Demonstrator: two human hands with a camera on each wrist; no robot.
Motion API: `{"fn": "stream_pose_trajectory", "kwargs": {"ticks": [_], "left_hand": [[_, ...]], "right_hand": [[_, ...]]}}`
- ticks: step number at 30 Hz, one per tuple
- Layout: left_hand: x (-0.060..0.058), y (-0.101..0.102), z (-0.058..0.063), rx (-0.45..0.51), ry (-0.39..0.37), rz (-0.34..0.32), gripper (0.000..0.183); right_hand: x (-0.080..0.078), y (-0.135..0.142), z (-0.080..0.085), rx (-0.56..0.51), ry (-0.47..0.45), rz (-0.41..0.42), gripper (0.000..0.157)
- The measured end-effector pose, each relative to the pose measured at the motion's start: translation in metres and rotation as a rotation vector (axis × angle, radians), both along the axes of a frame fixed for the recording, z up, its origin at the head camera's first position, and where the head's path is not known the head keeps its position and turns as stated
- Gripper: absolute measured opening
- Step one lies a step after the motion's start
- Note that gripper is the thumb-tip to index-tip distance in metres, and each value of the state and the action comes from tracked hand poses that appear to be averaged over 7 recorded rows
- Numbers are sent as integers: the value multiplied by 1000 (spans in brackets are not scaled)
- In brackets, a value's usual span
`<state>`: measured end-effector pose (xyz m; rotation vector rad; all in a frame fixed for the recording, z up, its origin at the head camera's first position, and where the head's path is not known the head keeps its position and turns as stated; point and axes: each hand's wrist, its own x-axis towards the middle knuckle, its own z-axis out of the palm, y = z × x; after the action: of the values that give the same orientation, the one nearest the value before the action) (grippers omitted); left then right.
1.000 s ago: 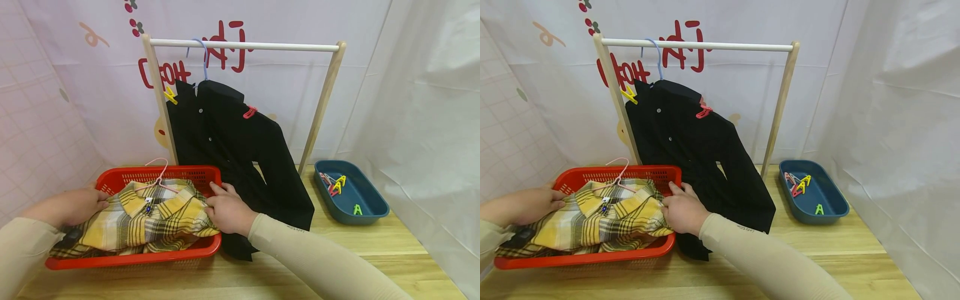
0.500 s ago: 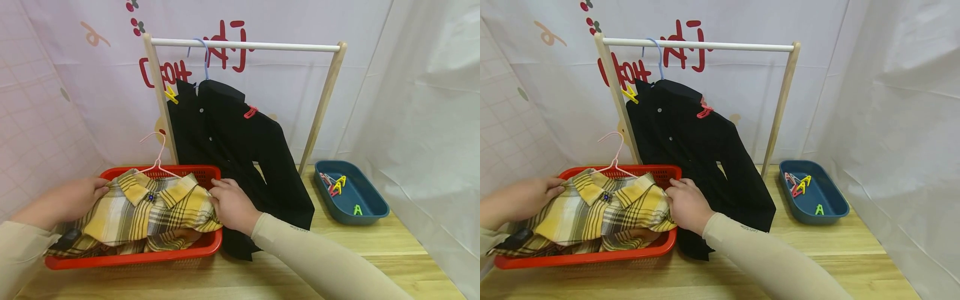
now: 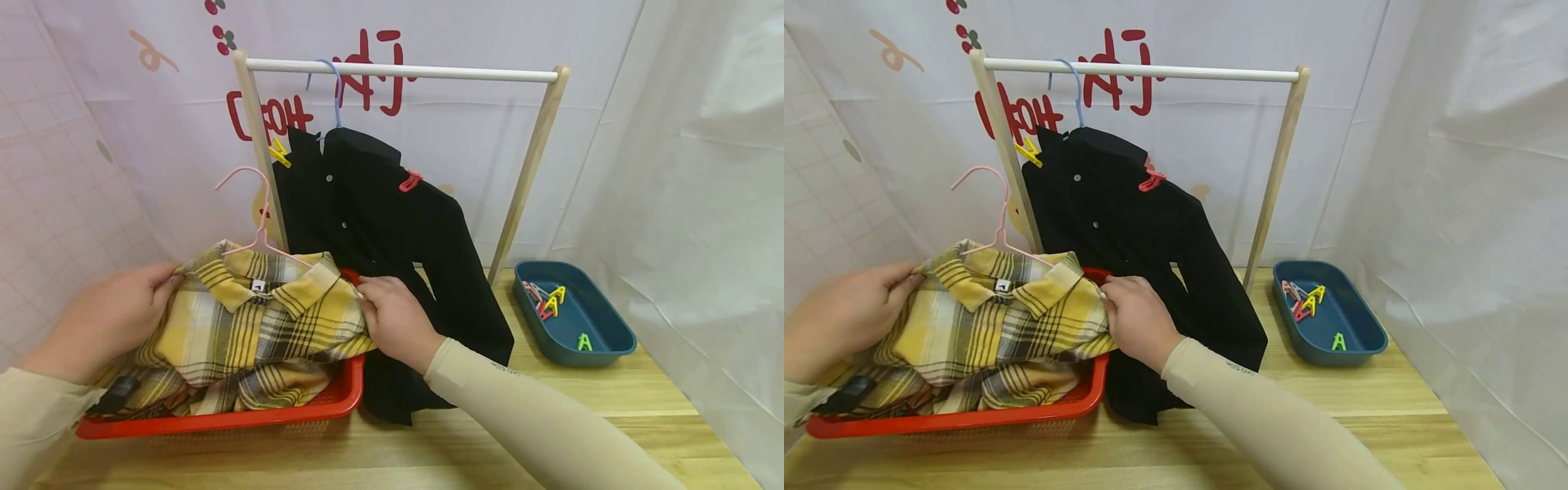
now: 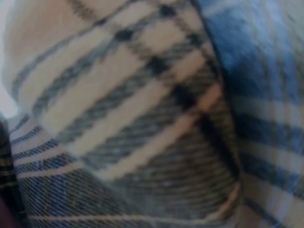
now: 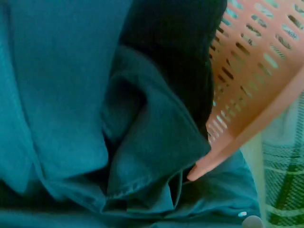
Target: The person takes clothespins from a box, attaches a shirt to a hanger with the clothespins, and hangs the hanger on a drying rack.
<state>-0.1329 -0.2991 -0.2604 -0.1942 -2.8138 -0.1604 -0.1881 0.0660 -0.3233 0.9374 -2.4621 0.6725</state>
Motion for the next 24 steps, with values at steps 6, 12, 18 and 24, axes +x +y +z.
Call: {"fn": "stream_pose_trajectory", "kwargs": {"ticks": [6,12,18,24], "left_hand": [[0,9,5,13,98,-24,33],[0,17,10,9,158,-50,27],[-1,26,15,0,212,-77,23],[-1,35,17,-6,254,-106,18]], "right_hand": [[1,8,5,-15,10,16,13],[4,14,10,32,24,-2,16],[4,20,16,48,60,22,16],[2,26,20,88,77,-9,18]]}}
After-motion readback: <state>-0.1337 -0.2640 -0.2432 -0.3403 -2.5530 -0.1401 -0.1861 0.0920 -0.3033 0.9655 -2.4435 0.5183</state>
